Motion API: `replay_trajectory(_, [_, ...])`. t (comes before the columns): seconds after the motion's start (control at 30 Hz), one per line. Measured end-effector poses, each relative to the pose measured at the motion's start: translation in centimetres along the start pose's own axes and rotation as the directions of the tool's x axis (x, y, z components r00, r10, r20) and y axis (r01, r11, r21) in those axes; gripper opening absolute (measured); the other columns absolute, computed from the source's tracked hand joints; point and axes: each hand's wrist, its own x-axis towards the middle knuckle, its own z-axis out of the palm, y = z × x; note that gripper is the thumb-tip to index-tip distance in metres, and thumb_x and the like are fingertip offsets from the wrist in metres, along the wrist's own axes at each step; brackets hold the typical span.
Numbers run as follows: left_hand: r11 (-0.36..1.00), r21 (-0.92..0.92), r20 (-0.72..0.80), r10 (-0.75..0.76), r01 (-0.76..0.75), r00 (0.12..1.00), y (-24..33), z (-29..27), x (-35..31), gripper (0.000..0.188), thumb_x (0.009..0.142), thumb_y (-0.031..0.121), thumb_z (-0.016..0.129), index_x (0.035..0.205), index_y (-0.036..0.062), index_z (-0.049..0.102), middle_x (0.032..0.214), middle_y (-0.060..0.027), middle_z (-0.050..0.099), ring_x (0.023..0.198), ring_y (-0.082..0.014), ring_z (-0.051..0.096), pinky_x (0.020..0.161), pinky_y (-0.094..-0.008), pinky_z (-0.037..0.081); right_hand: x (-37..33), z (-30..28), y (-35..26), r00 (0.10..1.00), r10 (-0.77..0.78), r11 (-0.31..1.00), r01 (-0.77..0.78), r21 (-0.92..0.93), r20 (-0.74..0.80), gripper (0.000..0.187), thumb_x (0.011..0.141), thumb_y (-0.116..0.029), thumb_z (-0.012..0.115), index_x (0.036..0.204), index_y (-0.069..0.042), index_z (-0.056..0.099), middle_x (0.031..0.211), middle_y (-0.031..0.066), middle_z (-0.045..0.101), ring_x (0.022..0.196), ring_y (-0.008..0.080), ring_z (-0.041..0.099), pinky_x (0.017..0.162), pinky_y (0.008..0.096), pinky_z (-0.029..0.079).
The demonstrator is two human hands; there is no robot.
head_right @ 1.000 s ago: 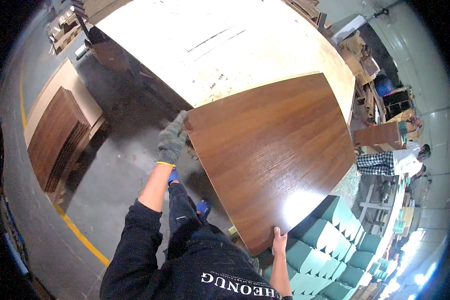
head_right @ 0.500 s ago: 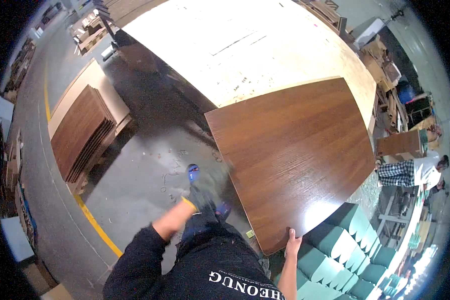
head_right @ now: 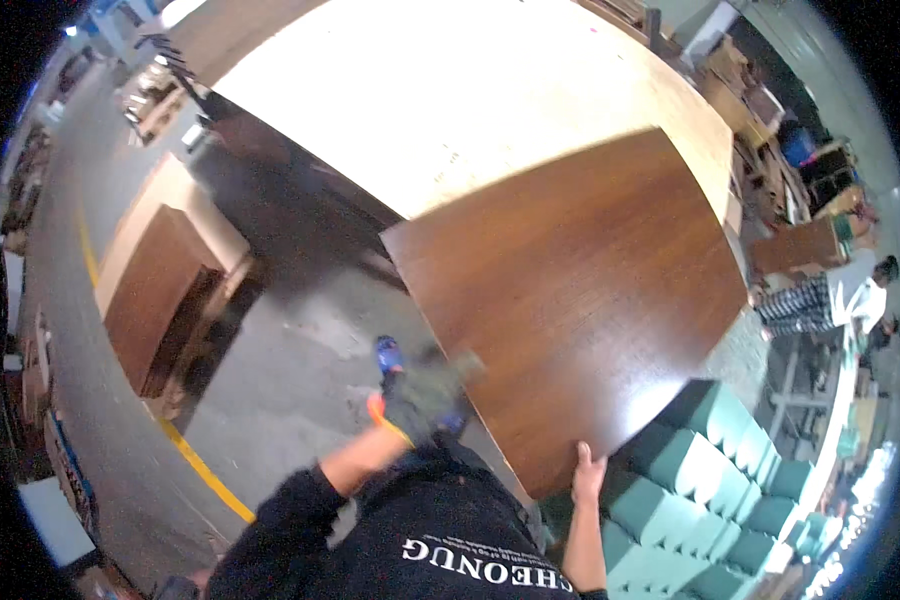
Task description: The person trims the excess material from the edges of a wood-grain panel using a craft knife and then carries the panel to a stack of similar panels and places it on top.
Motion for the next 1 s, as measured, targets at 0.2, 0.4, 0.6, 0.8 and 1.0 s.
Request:
replay_trajectory(0.2, [0.994,0.02,0.172,0.105,-0.111,0.979,-0.8,6.4,-2.8,0.043,0.088,0.012,0.039,0.13,0.0112,0.042,0.079,-0.0143,0.062,0.067,-0.0291,0.063,0.057,-0.0422,0.049,0.2,-1.1,0.8,0.994,0.001,0.999,-0.005,0.035,0.111,0.048,0.088,-0.024,0.057,0.125,0.004,0.044,0.122,0.0116,0.051,0.112,0.0231,0.047,0.097,0.0345,0.036])
replay_trajectory(0.4, [0.933,0.237,-0.311,-0.189,0.269,0.931,-12.0,-4.8,7.7,0.026,0.089,0.014,0.044,0.114,0.0121,0.046,0.08,-0.0153,0.062,0.075,-0.0341,0.062,0.062,-0.0425,0.049,3.5,-3.2,4.9,0.902,0.206,0.63,-0.418,0.654,0.379,0.061,0.09,-0.048,0.044,0.133,-0.006,0.037,0.132,0.0116,0.042,0.12,0.0292,0.041,0.1,0.0398,0.033])
replay_trajectory(0.6, [0.968,0.234,-0.214,-0.044,0.095,0.976,-12.4,-2.4,8.9,0.035,0.085,0.012,0.047,0.12,0.0105,0.043,0.089,-0.0167,0.063,0.08,-0.0345,0.063,0.064,-0.0433,0.048,-1.2,7.1,-3.9,0.909,0.245,0.599,-0.416,0.684,0.339,0.066,0.089,-0.051,0.04,0.14,-0.01,0.029,0.144,0.0085,0.029,0.13,0.0319,0.028,0.108,0.0477,0.02])
replay_trajectory(0.8, [0.853,0.399,-0.072,0.396,-0.337,0.916,-4.2,2.5,-4.5,0.057,0.082,0.013,0.049,0.135,0.0001,0.034,0.076,-0.0082,0.055,0.061,-0.0218,0.055,0.054,-0.0356,0.046,-2.8,14.5,-5.2,0.895,0.222,0.462,-0.447,0.766,0.388,0.063,0.09,-0.051,0.044,0.136,-0.01,0.034,0.14,0.0083,0.036,0.128,0.0298,0.033,0.107,0.0456,0.026])
replay_trajectory(1.0, [0.979,-0.124,0.101,0.173,-0.16,0.98,-3.5,3.0,-6.6,0.05,0.089,0.017,0.045,0.135,0.0004,0.034,0.058,-0.0105,0.052,0.058,-0.0163,0.055,0.044,-0.0299,0.041,-2.2,11.1,-3.2,0.844,0.225,0.636,-0.506,0.583,0.487,0.054,0.091,-0.048,0.045,0.13,-0.01,0.043,0.13,0.0066,0.048,0.119,0.0245,0.046,0.101,0.0376,0.035])
